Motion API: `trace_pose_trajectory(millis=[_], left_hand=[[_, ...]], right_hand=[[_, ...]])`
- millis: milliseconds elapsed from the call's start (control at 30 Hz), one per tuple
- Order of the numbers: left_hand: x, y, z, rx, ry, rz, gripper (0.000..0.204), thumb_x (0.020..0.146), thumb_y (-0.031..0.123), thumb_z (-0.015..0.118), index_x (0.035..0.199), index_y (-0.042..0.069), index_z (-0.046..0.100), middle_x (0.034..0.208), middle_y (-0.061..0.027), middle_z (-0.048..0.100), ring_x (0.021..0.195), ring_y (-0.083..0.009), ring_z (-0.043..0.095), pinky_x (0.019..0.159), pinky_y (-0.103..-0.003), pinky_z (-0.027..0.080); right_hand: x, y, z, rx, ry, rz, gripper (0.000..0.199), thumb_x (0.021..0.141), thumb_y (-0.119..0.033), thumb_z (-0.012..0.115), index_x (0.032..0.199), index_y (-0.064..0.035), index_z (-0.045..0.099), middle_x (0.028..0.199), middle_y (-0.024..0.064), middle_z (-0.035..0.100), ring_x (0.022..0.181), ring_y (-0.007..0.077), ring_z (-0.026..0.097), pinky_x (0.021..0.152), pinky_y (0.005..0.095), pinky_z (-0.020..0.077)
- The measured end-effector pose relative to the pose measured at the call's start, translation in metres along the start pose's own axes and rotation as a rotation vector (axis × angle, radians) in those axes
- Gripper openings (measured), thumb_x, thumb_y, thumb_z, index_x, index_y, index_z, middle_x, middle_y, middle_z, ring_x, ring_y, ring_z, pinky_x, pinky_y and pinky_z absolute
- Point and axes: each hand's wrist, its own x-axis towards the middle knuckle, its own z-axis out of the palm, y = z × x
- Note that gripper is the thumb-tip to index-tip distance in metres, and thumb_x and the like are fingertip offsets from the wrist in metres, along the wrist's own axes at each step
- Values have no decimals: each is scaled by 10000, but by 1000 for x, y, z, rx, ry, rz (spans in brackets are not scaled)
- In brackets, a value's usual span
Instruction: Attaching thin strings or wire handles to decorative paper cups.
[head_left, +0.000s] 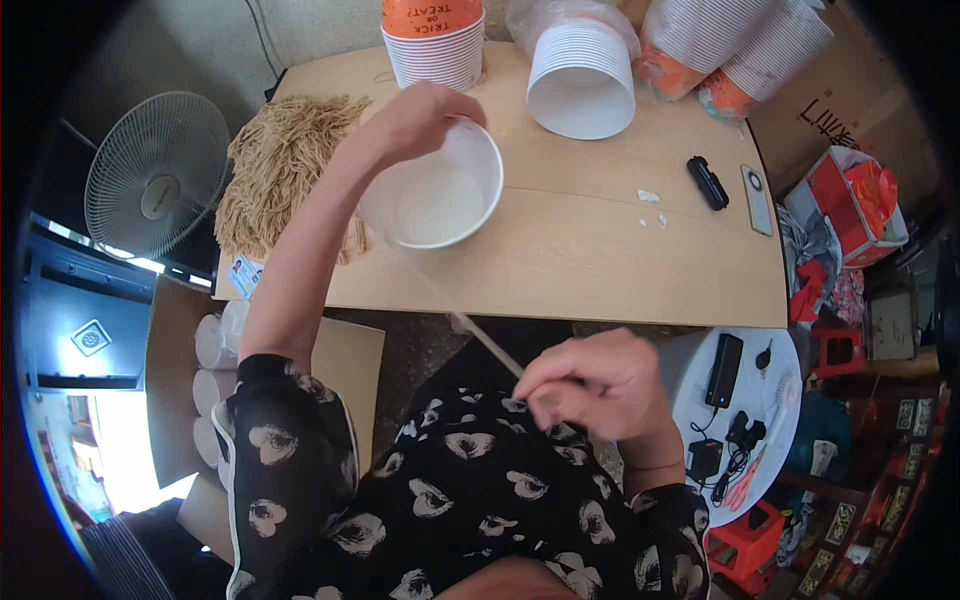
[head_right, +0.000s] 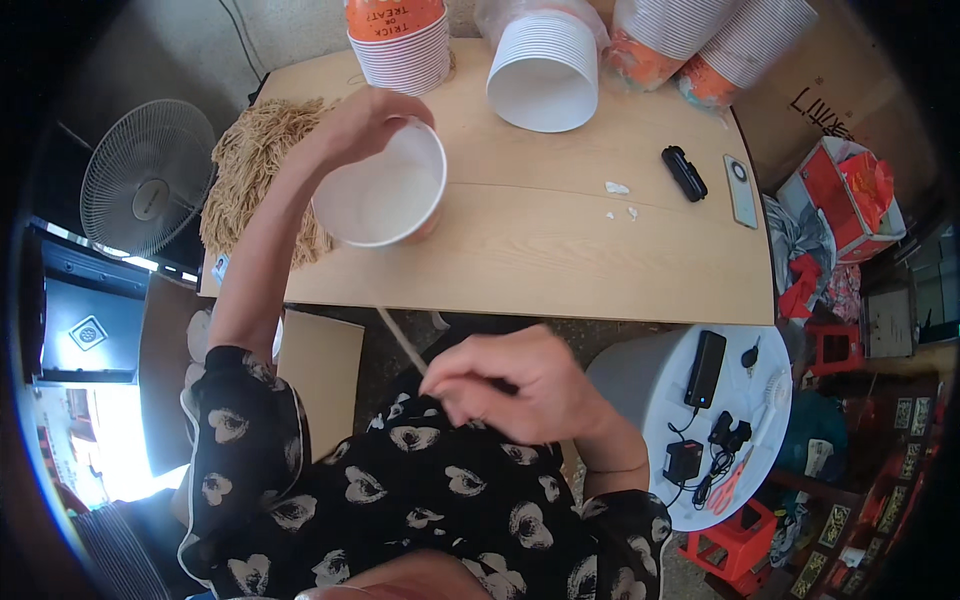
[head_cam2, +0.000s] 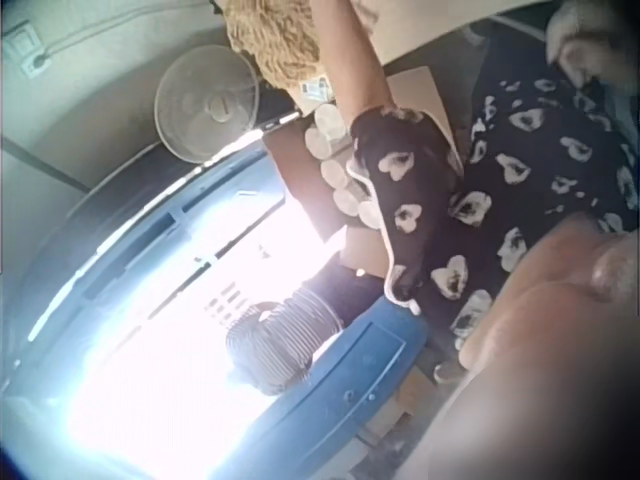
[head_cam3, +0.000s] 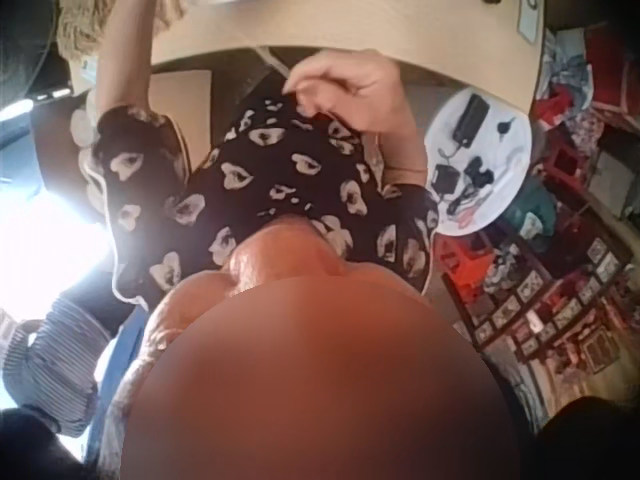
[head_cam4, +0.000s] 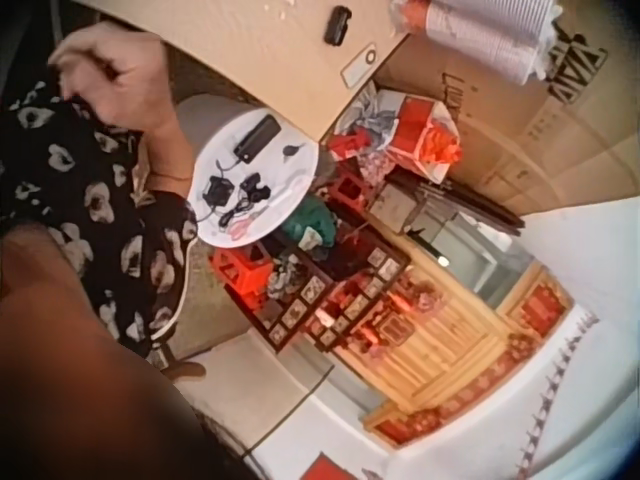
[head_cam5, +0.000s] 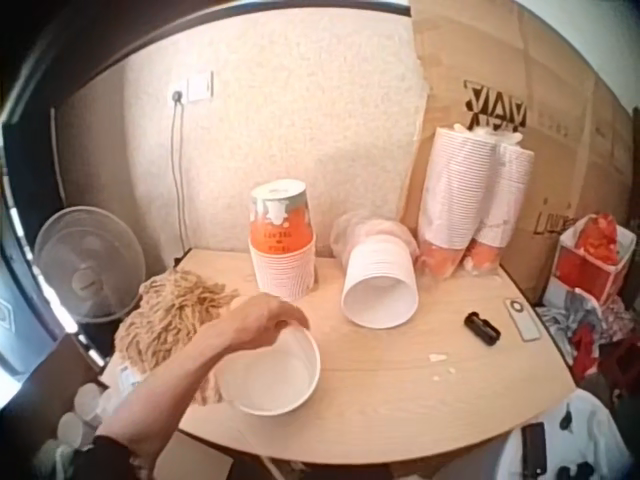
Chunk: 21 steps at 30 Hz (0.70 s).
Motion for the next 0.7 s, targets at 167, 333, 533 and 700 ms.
trace_pose_trajectory(millis=[167, 333, 533, 700], left_hand=[[26, 20, 17, -15, -158, 365, 376, 843, -21, 659, 1177, 143, 709, 1218, -104, 685, 1146, -302, 637, 925, -381, 534], [-20, -16, -2, 189, 188, -145, 446, 849, 73, 681, 1293, 91, 645, 1323, -186, 628, 1161, -374, 633, 992, -418, 517], [-1, -30, -1, -124, -66, -223, 410, 883, -29, 572, 1269, 73, 666, 1131, -176, 725, 1055, -301, 695, 896, -388, 542], [9, -4, 6, -207, 187, 0, 315, 944, 89, 656, 1257, 88, 680, 1123, -120, 737, 990, -233, 708, 853, -340, 561]], right_hand=[[19, 11, 15, -72, 5, -99, 87, 918, 35, 642, 985, 39, 698, 734, 92, 689, 640, 152, 688, 568, 259, 517], [31, 30, 4, 63, 1, 43, 124, 975, 9, 601, 1052, 66, 680, 797, 88, 707, 695, 109, 681, 606, 241, 544], [17, 35, -19, 309, -1, 118, 122, 979, -5, 608, 1035, 74, 682, 824, 108, 727, 699, 111, 690, 646, 222, 567], [21, 36, -17, 246, 100, 222, 126, 963, -12, 630, 997, 83, 706, 751, 113, 714, 607, 104, 663, 553, 203, 531]])
